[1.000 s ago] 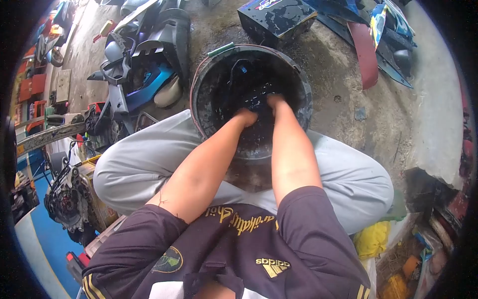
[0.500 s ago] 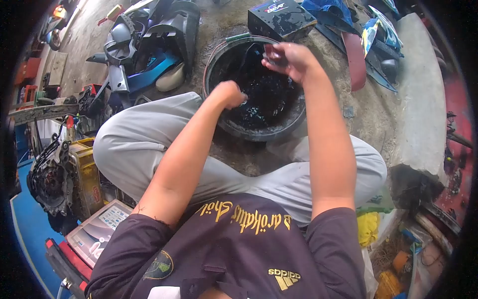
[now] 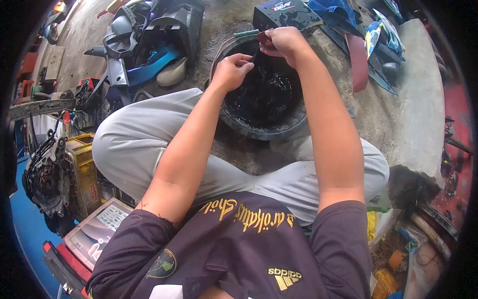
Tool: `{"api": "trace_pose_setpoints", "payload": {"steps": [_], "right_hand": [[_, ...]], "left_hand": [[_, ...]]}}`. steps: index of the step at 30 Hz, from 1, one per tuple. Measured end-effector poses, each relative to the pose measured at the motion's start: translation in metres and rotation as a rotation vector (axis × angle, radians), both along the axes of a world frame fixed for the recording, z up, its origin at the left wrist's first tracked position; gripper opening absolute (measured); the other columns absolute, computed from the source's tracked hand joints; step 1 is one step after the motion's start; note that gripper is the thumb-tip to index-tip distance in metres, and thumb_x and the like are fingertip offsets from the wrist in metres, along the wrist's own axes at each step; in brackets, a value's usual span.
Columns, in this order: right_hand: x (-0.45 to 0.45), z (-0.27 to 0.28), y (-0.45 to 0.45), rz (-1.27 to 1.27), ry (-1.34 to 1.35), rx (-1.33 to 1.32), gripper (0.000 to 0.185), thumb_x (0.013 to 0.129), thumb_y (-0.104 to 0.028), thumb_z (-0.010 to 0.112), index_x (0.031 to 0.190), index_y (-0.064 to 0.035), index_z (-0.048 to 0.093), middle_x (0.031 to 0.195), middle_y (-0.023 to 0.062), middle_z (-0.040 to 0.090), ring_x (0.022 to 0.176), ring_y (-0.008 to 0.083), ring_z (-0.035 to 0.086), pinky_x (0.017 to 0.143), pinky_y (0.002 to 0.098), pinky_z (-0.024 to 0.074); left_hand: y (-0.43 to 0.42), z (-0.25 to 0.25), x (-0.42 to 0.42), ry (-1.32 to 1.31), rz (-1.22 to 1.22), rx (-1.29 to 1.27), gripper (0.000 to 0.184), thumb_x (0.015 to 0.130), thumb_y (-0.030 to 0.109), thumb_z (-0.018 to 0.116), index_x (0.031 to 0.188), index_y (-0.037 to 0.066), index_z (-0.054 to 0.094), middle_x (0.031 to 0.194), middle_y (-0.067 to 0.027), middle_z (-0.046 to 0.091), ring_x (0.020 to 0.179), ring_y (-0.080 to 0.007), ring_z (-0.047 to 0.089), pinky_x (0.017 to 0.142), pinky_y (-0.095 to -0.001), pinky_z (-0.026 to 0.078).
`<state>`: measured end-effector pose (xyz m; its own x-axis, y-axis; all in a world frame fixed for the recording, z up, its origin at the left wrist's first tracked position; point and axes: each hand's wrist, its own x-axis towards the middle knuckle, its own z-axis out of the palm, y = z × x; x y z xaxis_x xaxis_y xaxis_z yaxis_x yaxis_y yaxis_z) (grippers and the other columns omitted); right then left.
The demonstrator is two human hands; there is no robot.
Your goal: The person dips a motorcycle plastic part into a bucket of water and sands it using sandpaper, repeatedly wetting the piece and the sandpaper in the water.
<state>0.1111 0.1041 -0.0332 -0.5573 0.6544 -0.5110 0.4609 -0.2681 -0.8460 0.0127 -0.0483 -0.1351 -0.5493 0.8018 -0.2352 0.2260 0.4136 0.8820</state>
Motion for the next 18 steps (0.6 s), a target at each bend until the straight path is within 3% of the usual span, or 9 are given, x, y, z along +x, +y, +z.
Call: {"api": "trace_pose_setpoints", "payload": {"steps": [3,7,9,11,12,14,16,18], "right_hand": [[0.008,-0.011,0.004,0.118,0.008,-0.017,0.025,0.106,-0.019,0.052,0.114,0.0002,0.066,0.098,0.0091,0.07,0.094,0.0222,0.072,0.085,0.0331,0.0595],[0.05,-0.035,0.008,-0.116,0.133,-0.118,0.019,0.103,-0.017,0.052,0.1,-0.0047,0.066,0.086,0.0045,0.067,0.085,0.0174,0.07,0.079,0.0328,0.0589],[0.072,-0.089,0.017,-0.109,-0.178,-0.224,0.014,0.092,-0.015,0.059,0.091,-0.0038,0.068,0.079,0.0054,0.067,0.07,0.0169,0.067,0.069,0.0321,0.0588],[0.09,-0.151,0.002,0.073,-0.457,-0.127,0.021,0.091,-0.013,0.061,0.074,-0.0038,0.067,0.064,0.0056,0.062,0.05,0.0153,0.057,0.045,0.0285,0.044],[0.099,-0.179,-0.003,0.072,-0.392,-0.24,0.023,0.091,-0.014,0.063,0.07,-0.0044,0.066,0.059,0.0052,0.059,0.04,0.0156,0.049,0.037,0.0281,0.0339],[0.094,-0.197,-0.018,0.061,-0.549,-0.273,0.017,0.093,-0.021,0.069,0.082,-0.0088,0.069,0.076,0.0034,0.067,0.068,0.0177,0.063,0.063,0.0339,0.0527],[0.099,-0.258,-0.013,0.104,-0.65,-0.301,0.021,0.097,-0.024,0.063,0.106,-0.0081,0.074,0.104,0.0083,0.074,0.098,0.0249,0.068,0.084,0.043,0.0557],[0.089,-0.28,-0.014,0.172,-0.777,-0.25,0.022,0.097,-0.021,0.06,0.11,-0.0065,0.071,0.108,0.0106,0.072,0.101,0.0269,0.068,0.087,0.0448,0.0563]], "left_hand": [[0.002,-0.004,-0.003,-0.039,-0.002,0.004,0.03,0.092,0.024,0.075,0.119,0.01,0.076,0.102,-0.0091,0.077,0.093,-0.0166,0.07,0.086,-0.0331,0.055],[0.004,-0.013,-0.007,-0.068,0.004,0.071,0.027,0.091,0.02,0.074,0.116,0.009,0.076,0.098,-0.0093,0.078,0.09,-0.0197,0.073,0.084,-0.0329,0.055],[0.009,-0.025,-0.015,-0.168,0.035,0.134,0.027,0.092,0.017,0.071,0.117,0.008,0.075,0.1,-0.0099,0.078,0.091,-0.0198,0.073,0.085,-0.0327,0.055],[0.017,-0.026,-0.022,-0.16,0.051,0.164,0.028,0.094,0.011,0.065,0.12,0.006,0.073,0.104,-0.0118,0.078,0.093,-0.0202,0.073,0.085,-0.0328,0.055],[0.022,-0.026,-0.028,-0.152,0.055,0.169,0.029,0.095,0.009,0.062,0.121,0.004,0.072,0.106,-0.0127,0.077,0.096,-0.02,0.073,0.086,-0.0328,0.056],[0.026,-0.011,-0.038,-0.155,-0.008,0.121,0.031,0.101,0.006,0.057,0.13,0.001,0.066,0.117,-0.0139,0.073,0.1,-0.0178,0.069,0.085,-0.0322,0.055],[0.025,0.002,-0.044,-0.214,-0.026,0.048,0.034,0.101,0.005,0.054,0.133,0.002,0.064,0.12,-0.0164,0.073,0.105,-0.0217,0.071,0.09,-0.0336,0.056],[0.024,0.0,-0.046,-0.289,-0.01,0.028,0.038,0.096,0.005,0.055,0.132,0.002,0.066,0.117,-0.0176,0.075,0.102,-0.0237,0.073,0.091,-0.0341,0.056]]}}
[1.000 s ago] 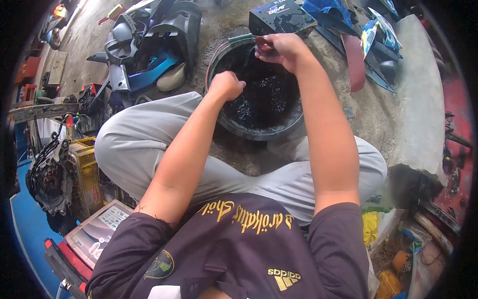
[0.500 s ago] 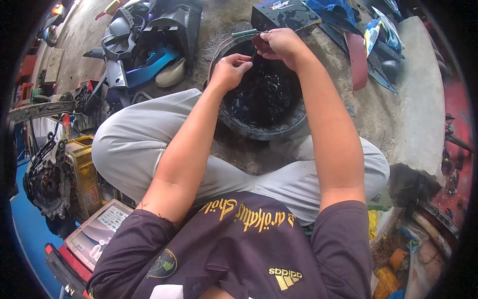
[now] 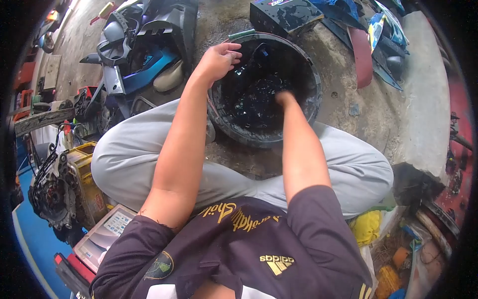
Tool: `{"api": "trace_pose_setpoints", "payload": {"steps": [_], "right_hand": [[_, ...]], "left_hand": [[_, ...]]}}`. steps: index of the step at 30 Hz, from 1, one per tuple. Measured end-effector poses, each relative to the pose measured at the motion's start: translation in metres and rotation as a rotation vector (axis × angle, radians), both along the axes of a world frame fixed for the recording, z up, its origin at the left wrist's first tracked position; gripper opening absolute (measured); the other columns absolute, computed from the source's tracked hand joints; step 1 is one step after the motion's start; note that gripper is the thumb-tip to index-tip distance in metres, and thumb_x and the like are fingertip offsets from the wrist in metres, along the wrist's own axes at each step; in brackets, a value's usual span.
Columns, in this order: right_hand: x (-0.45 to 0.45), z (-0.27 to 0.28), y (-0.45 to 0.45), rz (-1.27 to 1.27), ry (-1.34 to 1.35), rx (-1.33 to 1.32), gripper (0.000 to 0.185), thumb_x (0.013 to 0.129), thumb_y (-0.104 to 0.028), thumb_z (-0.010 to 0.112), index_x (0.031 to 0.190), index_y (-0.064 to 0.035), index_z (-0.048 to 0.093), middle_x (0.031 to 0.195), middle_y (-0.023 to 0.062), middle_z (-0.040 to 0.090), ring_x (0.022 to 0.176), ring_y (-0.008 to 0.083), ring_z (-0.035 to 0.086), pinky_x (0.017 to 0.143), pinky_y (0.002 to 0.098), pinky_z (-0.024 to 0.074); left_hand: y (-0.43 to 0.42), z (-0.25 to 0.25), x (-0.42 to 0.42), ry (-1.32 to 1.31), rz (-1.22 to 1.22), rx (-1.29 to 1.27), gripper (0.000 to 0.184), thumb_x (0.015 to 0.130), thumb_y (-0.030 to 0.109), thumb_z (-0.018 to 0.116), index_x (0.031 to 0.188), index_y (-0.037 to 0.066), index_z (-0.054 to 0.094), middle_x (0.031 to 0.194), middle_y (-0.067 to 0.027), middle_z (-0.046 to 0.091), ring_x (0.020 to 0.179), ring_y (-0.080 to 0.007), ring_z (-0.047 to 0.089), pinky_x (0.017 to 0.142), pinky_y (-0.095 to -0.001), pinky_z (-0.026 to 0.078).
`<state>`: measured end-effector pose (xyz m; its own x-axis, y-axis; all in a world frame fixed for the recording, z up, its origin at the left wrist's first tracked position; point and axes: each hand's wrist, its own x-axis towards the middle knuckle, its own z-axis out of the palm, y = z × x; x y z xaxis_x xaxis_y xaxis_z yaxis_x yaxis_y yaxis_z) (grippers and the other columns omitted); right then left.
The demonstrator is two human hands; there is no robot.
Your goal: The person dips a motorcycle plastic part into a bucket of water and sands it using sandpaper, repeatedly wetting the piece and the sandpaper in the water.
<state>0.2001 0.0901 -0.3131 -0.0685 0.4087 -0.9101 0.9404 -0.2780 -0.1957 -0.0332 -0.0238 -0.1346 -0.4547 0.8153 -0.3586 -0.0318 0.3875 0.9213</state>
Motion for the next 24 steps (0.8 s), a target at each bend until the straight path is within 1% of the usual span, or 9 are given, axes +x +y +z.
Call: {"api": "trace_pose_setpoints", "payload": {"steps": [3,7,9,10,13,14,16,19,24], "right_hand": [[-0.011,0.003,-0.012,-0.128,-0.043,0.033,0.026,0.097,-0.017,0.056,0.115,-0.0041,0.068,0.113,0.0141,0.069,0.107,0.03,0.067,0.09,0.0475,0.0572],[-0.01,0.063,-0.02,-0.807,0.329,-0.363,0.031,0.096,-0.012,0.051,0.123,-0.0008,0.063,0.121,0.0188,0.066,0.114,0.0341,0.066,0.094,0.0511,0.0584],[-0.012,0.095,-0.006,-0.785,0.559,-0.582,0.02,0.094,-0.008,0.054,0.111,-0.0009,0.062,0.103,0.0151,0.064,0.103,0.0348,0.067,0.09,0.0485,0.0612],[-0.021,0.13,-0.005,-0.746,0.638,-0.501,0.022,0.093,-0.006,0.055,0.112,0.0007,0.062,0.098,0.0139,0.063,0.099,0.0375,0.066,0.088,0.048,0.062],[-0.045,0.235,0.002,-0.485,0.794,-0.294,0.02,0.096,-0.008,0.055,0.108,0.0068,0.061,0.09,0.013,0.062,0.094,0.03,0.07,0.086,0.0436,0.0654],[-0.053,0.25,0.008,-0.469,0.791,-0.19,0.024,0.098,-0.011,0.054,0.114,0.0056,0.063,0.1,0.0187,0.07,0.099,0.0363,0.072,0.089,0.0442,0.0641],[-0.065,0.273,0.023,-0.341,0.849,-0.136,0.025,0.1,-0.01,0.052,0.115,0.0058,0.064,0.103,0.0205,0.071,0.1,0.0349,0.072,0.09,0.0424,0.0634],[-0.085,0.292,0.013,-0.246,0.777,0.081,0.024,0.101,-0.009,0.052,0.115,0.0053,0.064,0.102,0.0183,0.071,0.1,0.031,0.072,0.092,0.0415,0.0621],[-0.088,0.254,0.01,-0.207,0.734,0.18,0.024,0.102,-0.008,0.05,0.117,0.005,0.065,0.107,0.0153,0.07,0.102,0.0256,0.07,0.094,0.0429,0.0603]], "left_hand": [[-0.001,-0.003,0.001,0.026,-0.044,-0.016,0.037,0.098,0.008,0.057,0.134,0.001,0.065,0.121,-0.0189,0.074,0.108,-0.0243,0.072,0.095,-0.0342,0.055],[-0.003,0.007,0.001,0.13,-0.194,-0.083,0.041,0.102,0.01,0.056,0.143,0.002,0.058,0.133,-0.0168,0.068,0.121,-0.0245,0.066,0.104,-0.0355,0.049],[-0.004,0.005,0.002,0.112,-0.197,-0.083,0.038,0.102,0.01,0.057,0.139,0.002,0.062,0.131,-0.0164,0.069,0.121,-0.0239,0.065,0.104,-0.0347,0.048],[-0.005,0.002,0.003,0.101,-0.199,-0.082,0.037,0.102,0.01,0.057,0.137,0.002,0.064,0.131,-0.0162,0.07,0.121,-0.0236,0.065,0.104,-0.0343,0.048],[-0.002,-0.002,0.009,0.093,-0.198,-0.061,0.033,0.101,0.015,0.062,0.131,0.003,0.069,0.123,-0.0137,0.073,0.111,-0.021,0.067,0.098,-0.0335,0.05],[-0.002,-0.002,0.013,0.08,-0.188,-0.064,0.033,0.1,0.016,0.064,0.13,0.004,0.07,0.12,-0.0121,0.073,0.107,-0.0195,0.067,0.095,-0.033,0.051],[-0.003,-0.002,0.02,0.057,-0.169,-0.068,0.033,0.099,0.02,0.069,0.128,0.005,0.071,0.114,-0.0089,0.074,0.098,-0.0166,0.067,0.089,-0.032,0.052],[-0.005,-0.008,0.022,0.03,-0.096,-0.02,0.03,0.093,0.022,0.076,0.118,0.007,0.077,0.104,-0.0099,0.077,0.093,-0.0182,0.07,0.089,-0.0345,0.054],[-0.008,-0.013,0.023,-0.006,-0.108,0.016,0.031,0.096,0.025,0.075,0.121,0.007,0.076,0.1,-0.005,0.075,0.091,-0.0127,0.064,0.084,-0.0309,0.05]]}}
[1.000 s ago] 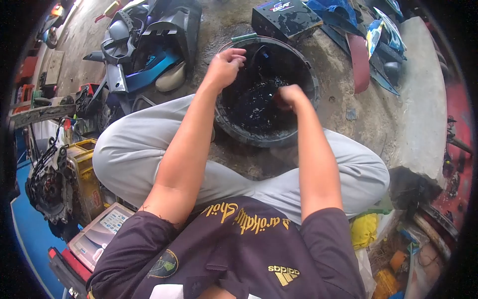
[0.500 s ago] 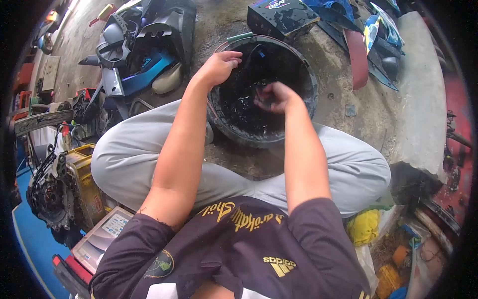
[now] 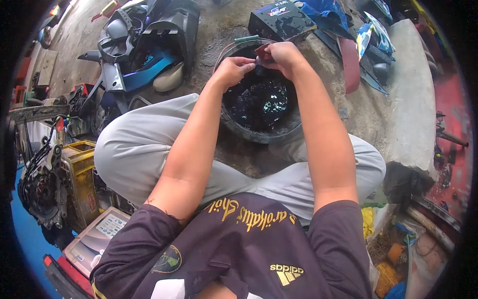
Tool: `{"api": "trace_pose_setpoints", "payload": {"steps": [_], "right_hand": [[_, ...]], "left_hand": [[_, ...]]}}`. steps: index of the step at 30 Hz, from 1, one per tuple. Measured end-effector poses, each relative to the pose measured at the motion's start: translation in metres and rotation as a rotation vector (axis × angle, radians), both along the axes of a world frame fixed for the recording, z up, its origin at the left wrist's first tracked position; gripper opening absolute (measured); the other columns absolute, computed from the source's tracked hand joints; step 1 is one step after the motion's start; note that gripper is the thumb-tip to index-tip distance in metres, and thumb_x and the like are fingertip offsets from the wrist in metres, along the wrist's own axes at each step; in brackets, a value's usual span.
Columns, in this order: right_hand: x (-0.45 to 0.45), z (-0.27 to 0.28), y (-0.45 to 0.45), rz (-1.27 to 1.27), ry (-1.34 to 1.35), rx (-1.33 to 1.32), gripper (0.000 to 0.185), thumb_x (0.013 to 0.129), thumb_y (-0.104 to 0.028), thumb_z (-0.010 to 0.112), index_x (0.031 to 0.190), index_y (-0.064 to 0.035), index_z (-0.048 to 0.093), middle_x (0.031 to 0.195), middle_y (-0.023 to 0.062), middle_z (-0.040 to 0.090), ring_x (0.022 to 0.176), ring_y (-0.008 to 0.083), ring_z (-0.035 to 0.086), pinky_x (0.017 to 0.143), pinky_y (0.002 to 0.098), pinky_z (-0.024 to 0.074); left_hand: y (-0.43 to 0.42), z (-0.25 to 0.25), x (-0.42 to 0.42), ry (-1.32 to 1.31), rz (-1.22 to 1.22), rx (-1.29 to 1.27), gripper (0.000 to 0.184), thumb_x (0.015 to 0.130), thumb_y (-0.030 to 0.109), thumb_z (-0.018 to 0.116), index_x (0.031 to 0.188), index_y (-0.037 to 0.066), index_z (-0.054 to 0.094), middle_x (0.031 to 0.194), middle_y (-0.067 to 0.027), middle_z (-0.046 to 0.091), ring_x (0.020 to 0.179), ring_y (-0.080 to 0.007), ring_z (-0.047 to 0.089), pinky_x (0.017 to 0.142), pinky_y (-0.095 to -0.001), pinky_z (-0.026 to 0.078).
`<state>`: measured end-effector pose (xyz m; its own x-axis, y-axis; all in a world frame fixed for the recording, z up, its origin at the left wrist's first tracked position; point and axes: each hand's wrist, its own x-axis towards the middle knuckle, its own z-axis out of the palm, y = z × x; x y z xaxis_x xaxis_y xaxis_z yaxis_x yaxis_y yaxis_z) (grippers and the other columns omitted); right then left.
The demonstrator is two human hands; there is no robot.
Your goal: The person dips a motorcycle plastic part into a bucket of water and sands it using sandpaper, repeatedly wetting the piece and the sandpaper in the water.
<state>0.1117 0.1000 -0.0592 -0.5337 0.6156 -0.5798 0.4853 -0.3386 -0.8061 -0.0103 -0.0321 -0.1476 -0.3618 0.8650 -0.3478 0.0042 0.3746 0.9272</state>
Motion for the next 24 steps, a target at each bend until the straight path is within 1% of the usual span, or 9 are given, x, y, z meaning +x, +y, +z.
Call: {"api": "trace_pose_setpoints", "payload": {"steps": [6,8,12,15,16,18,20,22,24], "right_hand": [[0.034,-0.001,0.003,-0.06,0.118,-0.139,0.026,0.103,-0.009,0.047,0.116,0.006,0.063,0.11,0.0161,0.07,0.105,0.0293,0.07,0.098,0.0439,0.0588],[0.049,-0.012,0.003,-0.137,0.076,-0.161,0.025,0.102,-0.011,0.048,0.116,0.0014,0.065,0.109,0.0143,0.07,0.104,0.0285,0.07,0.097,0.0432,0.0581],[0.084,-0.071,0.013,-0.245,-0.024,-0.261,0.025,0.1,-0.013,0.048,0.116,-0.0062,0.066,0.106,0.0117,0.07,0.101,0.0285,0.07,0.091,0.0444,0.0567],[0.095,-0.126,0.019,-0.228,-0.293,-0.197,0.023,0.101,-0.017,0.052,0.117,-0.0076,0.065,0.107,0.0097,0.071,0.099,0.0268,0.071,0.087,0.0425,0.0583],[0.094,-0.14,0.016,-0.17,-0.392,-0.161,0.019,0.099,-0.017,0.055,0.109,-0.0091,0.069,0.101,0.0083,0.072,0.096,0.0239,0.071,0.086,0.0433,0.0582],[0.101,-0.223,0.022,0.109,-0.643,0.003,0.022,0.099,-0.018,0.055,0.108,-0.0087,0.073,0.102,0.0114,0.073,0.097,0.0284,0.071,0.09,0.0477,0.0573],[0.087,-0.261,0.006,0.32,-0.832,0.108,0.023,0.099,-0.015,0.053,0.108,-0.0089,0.073,0.103,0.0119,0.072,0.097,0.0285,0.071,0.092,0.0491,0.0567],[0.075,-0.268,-0.019,0.144,-0.845,-0.015,0.024,0.099,-0.012,0.051,0.108,-0.009,0.073,0.104,0.0124,0.072,0.097,0.0285,0.07,0.095,0.0506,0.0562],[0.072,-0.257,-0.031,-0.119,-0.686,-0.24,0.025,0.1,-0.01,0.049,0.109,-0.0092,0.072,0.105,0.0128,0.071,0.097,0.0285,0.069,0.097,0.052,0.0557]], "left_hand": [[-0.002,-0.001,0.005,-0.086,0.004,0.054,0.028,0.097,0.024,0.074,0.12,0.009,0.077,0.105,-0.0044,0.075,0.095,-0.0129,0.064,0.088,-0.0319,0.05],[-0.003,-0.006,0.008,-0.141,0.035,0.068,0.026,0.098,0.022,0.072,0.121,0.01,0.077,0.105,-0.0035,0.075,0.094,-0.0123,0.063,0.087,-0.0311,0.05],[-0.003,-0.011,0.008,-0.162,0.058,0.066,0.024,0.1,0.018,0.067,0.122,0.011,0.076,0.105,-0.0012,0.073,0.09,-0.011,0.062,0.084,-0.0295,0.049],[-0.002,-0.006,0.01,-0.152,0.088,0.054,0.022,0.098,0.01,0.067,0.118,0.006,0.077,0.104,-0.0064,0.075,0.094,-0.0129,0.065,0.086,-0.0302,0.051],[-0.003,-0.008,0.01,-0.162,0.087,0.049,0.022,0.098,0.01,0.067,0.118,0.006,0.076,0.105,-0.0063,0.075,0.094,-0.013,0.065,0.087,-0.0302,0.051],[-0.001,-0.012,0.009,-0.178,0.086,0.043,0.023,0.098,0.01,0.067,0.12,0.006,0.076,0.105,-0.0061,0.075,0.095,-0.0132,0.065,0.087,-0.0304,0.051],[-0.003,-0.009,0.009,-0.214,0.092,0.013,0.025,0.098,0.011,0.066,0.121,0.007,0.075,0.107,-0.0058,0.075,0.096,-0.0135,0.065,0.088,-0.0308,0.051],[-0.003,-0.009,0.008,-0.218,0.083,0.005,0.027,0.099,0.012,0.065,0.123,0.007,0.074,0.108,-0.0041,0.074,0.096,-0.0127,0.063,0.089,-0.0299,0.05],[-0.006,-0.014,0.009,-0.2,0.063,0.01,0.03,0.1,0.013,0.062,0.128,0.007,0.072,0.109,-0.0012,0.071,0.094,-0.0108,0.061,0.088,-0.0278,0.049]]}}
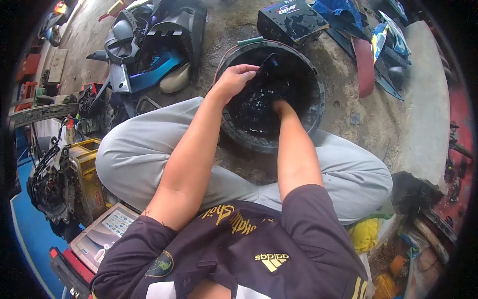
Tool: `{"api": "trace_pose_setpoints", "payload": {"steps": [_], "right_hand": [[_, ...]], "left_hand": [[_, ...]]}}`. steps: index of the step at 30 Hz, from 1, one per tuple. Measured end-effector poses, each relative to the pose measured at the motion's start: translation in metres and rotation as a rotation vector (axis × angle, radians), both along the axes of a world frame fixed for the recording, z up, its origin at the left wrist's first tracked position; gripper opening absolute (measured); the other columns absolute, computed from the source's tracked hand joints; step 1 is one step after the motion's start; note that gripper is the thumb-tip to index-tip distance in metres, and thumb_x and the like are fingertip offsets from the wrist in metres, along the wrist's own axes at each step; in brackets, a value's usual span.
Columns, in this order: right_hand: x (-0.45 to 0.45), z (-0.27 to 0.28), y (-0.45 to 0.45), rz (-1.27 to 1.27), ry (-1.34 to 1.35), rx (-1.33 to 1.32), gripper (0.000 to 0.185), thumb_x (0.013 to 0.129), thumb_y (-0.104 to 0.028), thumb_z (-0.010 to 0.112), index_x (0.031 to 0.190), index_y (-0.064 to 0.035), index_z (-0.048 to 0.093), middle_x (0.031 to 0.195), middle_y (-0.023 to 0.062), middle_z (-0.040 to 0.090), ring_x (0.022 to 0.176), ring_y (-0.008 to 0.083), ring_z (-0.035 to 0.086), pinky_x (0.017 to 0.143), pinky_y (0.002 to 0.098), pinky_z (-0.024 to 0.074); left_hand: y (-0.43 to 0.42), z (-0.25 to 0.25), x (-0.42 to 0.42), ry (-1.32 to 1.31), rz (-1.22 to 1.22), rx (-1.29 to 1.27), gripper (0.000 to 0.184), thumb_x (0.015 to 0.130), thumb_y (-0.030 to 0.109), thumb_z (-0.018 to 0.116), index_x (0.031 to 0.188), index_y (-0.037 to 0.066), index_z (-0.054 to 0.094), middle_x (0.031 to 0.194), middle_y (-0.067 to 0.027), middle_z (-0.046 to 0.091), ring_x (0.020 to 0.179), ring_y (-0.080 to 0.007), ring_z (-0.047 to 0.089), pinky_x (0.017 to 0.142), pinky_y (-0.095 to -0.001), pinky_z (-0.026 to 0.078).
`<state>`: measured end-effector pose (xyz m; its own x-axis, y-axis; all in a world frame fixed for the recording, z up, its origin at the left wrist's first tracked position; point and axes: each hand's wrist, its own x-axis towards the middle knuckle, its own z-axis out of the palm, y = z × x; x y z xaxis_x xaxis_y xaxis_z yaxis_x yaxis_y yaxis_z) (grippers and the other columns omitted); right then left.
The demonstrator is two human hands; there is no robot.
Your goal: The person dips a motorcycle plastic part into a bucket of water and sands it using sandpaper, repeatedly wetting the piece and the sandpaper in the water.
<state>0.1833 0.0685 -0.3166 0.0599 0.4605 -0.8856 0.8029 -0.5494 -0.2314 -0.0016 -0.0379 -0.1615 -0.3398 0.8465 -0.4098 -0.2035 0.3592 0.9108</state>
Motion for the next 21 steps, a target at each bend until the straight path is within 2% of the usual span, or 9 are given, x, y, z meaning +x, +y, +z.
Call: {"api": "trace_pose_setpoints", "payload": {"steps": [2,4,6,9,12,17,21], "right_hand": [[0.007,0.025,-0.001,-0.258,0.25,-0.149,0.027,0.1,-0.007,0.047,0.109,-0.0094,0.072,0.106,0.0133,0.07,0.097,0.0286,0.068,0.1,0.0535,0.0551],[0.009,0.086,0.015,-0.324,0.616,-0.274,0.023,0.102,-0.008,0.046,0.109,-0.0099,0.068,0.099,0.0084,0.069,0.09,0.0227,0.067,0.095,0.0515,0.0578],[0.002,0.145,0.026,-0.273,0.716,-0.144,0.02,0.104,-0.011,0.049,0.114,-0.0055,0.065,0.102,0.0057,0.071,0.093,0.0212,0.068,0.094,0.0489,0.0584],[-0.009,0.228,0.037,-0.067,0.852,0.047,0.022,0.105,-0.015,0.052,0.116,-0.002,0.065,0.106,0.0087,0.072,0.097,0.0221,0.071,0.092,0.0416,0.06],[-0.038,0.275,0.04,0.119,0.886,0.263,0.027,0.104,-0.016,0.054,0.12,0.0024,0.065,0.109,0.0126,0.072,0.096,0.0248,0.072,0.087,0.0357,0.0612],[-0.082,0.271,0.035,0.346,0.598,0.424,0.028,0.103,-0.016,0.058,0.123,0.0015,0.066,0.11,0.0107,0.073,0.093,0.0213,0.072,0.087,0.0338,0.0603],[-0.057,0.268,0.025,0.208,0.72,0.435,0.027,0.104,-0.019,0.058,0.121,-0.0024,0.069,0.11,0.0068,0.074,0.09,0.0167,0.072,0.082,0.0299,0.0577]], "left_hand": [[-0.002,0.01,0.001,0.047,-0.007,-0.032,0.031,0.1,0.015,0.063,0.128,0.006,0.071,0.109,-0.0013,0.071,0.094,-0.0108,0.06,0.089,-0.0276,0.048],[0.002,0.005,-0.001,-0.004,0.008,-0.033,0.031,0.1,0.02,0.064,0.127,0.006,0.072,0.107,-0.0001,0.07,0.094,-0.0102,0.059,0.088,-0.0279,0.048],[0.003,0.011,0.0,-0.037,0.021,-0.06,0.032,0.101,0.024,0.065,0.127,0.007,0.072,0.106,0.0005,0.07,0.093,-0.0099,0.058,0.087,-0.0277,0.047],[0.005,0.007,0.008,0.01,0.089,0.001,0.034,0.101,0.03,0.067,0.125,0.007,0.073,0.103,0.0016,0.069,0.09,-0.009,0.057,0.084,-0.0273,0.047],[0.008,0.001,0.011,0.056,0.102,0.045,0.036,0.102,0.034,0.067,0.122,0.006,0.074,0.1,0.0024,0.069,0.088,-0.0082,0.055,0.082,-0.0265,0.046],[0.009,0.002,0.01,0.04,0.111,0.07,0.032,0.101,0.029,0.069,0.122,0.007,0.075,0.098,0.0027,0.069,0.086,-0.0082,0.056,0.081,-0.0259,0.045],[0.005,0.005,0.006,0.031,0.085,0.067,0.03,0.1,0.03,0.07,0.122,0.009,0.075,0.102,0.0003,0.071,0.087,-0.0087,0.057,0.077,-0.0261,0.046]]}}
